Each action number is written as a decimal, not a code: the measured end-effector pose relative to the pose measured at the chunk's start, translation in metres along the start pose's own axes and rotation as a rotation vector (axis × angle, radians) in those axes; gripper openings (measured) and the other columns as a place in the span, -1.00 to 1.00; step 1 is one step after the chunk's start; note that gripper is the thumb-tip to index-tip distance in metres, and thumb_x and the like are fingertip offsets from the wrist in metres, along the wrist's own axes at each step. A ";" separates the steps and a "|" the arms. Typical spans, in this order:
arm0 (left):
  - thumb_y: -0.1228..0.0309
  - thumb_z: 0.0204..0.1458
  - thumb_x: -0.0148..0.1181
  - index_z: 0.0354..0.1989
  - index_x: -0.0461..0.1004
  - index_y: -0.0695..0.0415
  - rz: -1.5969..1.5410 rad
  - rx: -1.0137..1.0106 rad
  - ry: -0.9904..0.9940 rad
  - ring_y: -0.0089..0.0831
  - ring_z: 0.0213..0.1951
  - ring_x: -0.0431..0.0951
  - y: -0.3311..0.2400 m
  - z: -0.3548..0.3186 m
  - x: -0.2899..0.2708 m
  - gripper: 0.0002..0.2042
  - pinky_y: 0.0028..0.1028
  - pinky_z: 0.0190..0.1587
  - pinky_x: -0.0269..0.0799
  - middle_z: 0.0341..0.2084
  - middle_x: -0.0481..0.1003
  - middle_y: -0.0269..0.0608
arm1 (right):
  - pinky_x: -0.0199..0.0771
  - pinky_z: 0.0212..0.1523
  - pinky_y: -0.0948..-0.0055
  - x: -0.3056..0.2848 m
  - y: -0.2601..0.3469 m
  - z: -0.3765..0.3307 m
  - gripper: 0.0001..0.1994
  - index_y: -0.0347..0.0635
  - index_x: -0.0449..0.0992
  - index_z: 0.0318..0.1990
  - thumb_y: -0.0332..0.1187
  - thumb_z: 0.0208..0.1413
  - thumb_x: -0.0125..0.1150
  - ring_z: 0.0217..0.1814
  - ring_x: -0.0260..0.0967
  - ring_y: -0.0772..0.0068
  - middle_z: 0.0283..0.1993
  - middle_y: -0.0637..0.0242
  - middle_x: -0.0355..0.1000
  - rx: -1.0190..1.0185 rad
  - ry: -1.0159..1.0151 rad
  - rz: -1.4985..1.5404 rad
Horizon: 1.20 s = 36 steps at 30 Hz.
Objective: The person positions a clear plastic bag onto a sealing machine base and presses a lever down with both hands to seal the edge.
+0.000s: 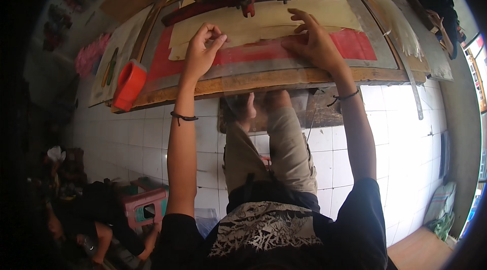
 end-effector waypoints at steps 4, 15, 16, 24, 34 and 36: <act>0.27 0.36 0.17 -0.16 0.49 0.18 -0.261 -0.074 -0.037 -0.69 -0.46 0.49 -0.005 0.000 0.001 -0.79 -0.63 -0.40 0.31 -0.47 0.59 -0.35 | 0.53 -0.15 0.51 0.001 -0.013 0.000 -0.59 -0.25 0.48 0.17 -0.35 0.22 0.38 -0.23 0.55 0.45 -0.13 0.19 0.62 0.078 0.058 -0.027; 0.10 0.40 0.07 -0.27 0.63 0.23 -0.315 -0.166 -0.018 -0.70 -0.39 0.54 -0.003 -0.007 -0.001 -0.58 -0.63 -0.28 0.42 -0.48 0.61 -0.36 | 0.50 -0.32 0.57 -0.006 -0.012 -0.003 -0.69 -0.33 0.51 0.07 -0.32 0.30 0.31 -0.33 0.51 0.66 -0.27 0.29 0.64 0.170 0.037 0.124; 0.10 0.40 0.07 -0.27 0.63 0.24 -0.306 -0.164 -0.009 -0.69 -0.38 0.56 -0.003 -0.007 -0.001 -0.58 -0.62 -0.28 0.43 -0.48 0.61 -0.35 | 0.50 -0.32 0.57 -0.006 -0.011 -0.003 -0.69 -0.33 0.52 0.07 -0.31 0.30 0.30 -0.33 0.51 0.66 -0.27 0.29 0.64 0.176 0.037 0.136; 0.16 0.38 0.11 -0.31 0.64 0.25 -0.243 -0.149 0.116 -0.67 -0.43 0.57 -0.001 -0.007 0.011 -0.61 -0.59 -0.30 0.44 -0.53 0.60 -0.36 | 0.47 -0.33 0.61 -0.014 -0.013 -0.003 -0.70 -0.32 0.54 0.06 -0.27 0.34 0.27 -0.34 0.46 0.68 -0.26 0.32 0.64 0.207 -0.018 0.182; 0.22 0.42 0.05 -0.32 0.53 0.28 -0.205 -0.083 -0.041 -0.62 -0.55 0.56 -0.011 -0.006 -0.005 -0.63 -0.59 -0.48 0.40 -0.59 0.55 -0.30 | 0.45 -0.06 0.55 -0.006 0.001 -0.006 -0.66 -0.29 0.59 0.08 -0.18 0.43 0.13 -0.14 0.42 0.66 -0.19 0.40 0.56 0.077 0.033 0.167; 0.19 0.43 0.02 -0.30 0.50 0.27 -0.184 -0.104 -0.072 -0.58 -0.58 0.55 -0.011 -0.007 -0.006 -0.62 -0.57 -0.52 0.40 -0.62 0.54 -0.24 | 0.51 -0.01 0.46 -0.003 0.006 -0.006 -0.63 -0.32 0.58 0.10 -0.16 0.43 0.12 -0.13 0.52 0.51 -0.17 0.28 0.63 0.060 0.085 0.165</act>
Point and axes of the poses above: each hand's wrist, its own z-axis towards the middle knuckle, its own x-axis out of the palm, y = z × x, the point moved 10 cm from there along z, towards the middle knuckle
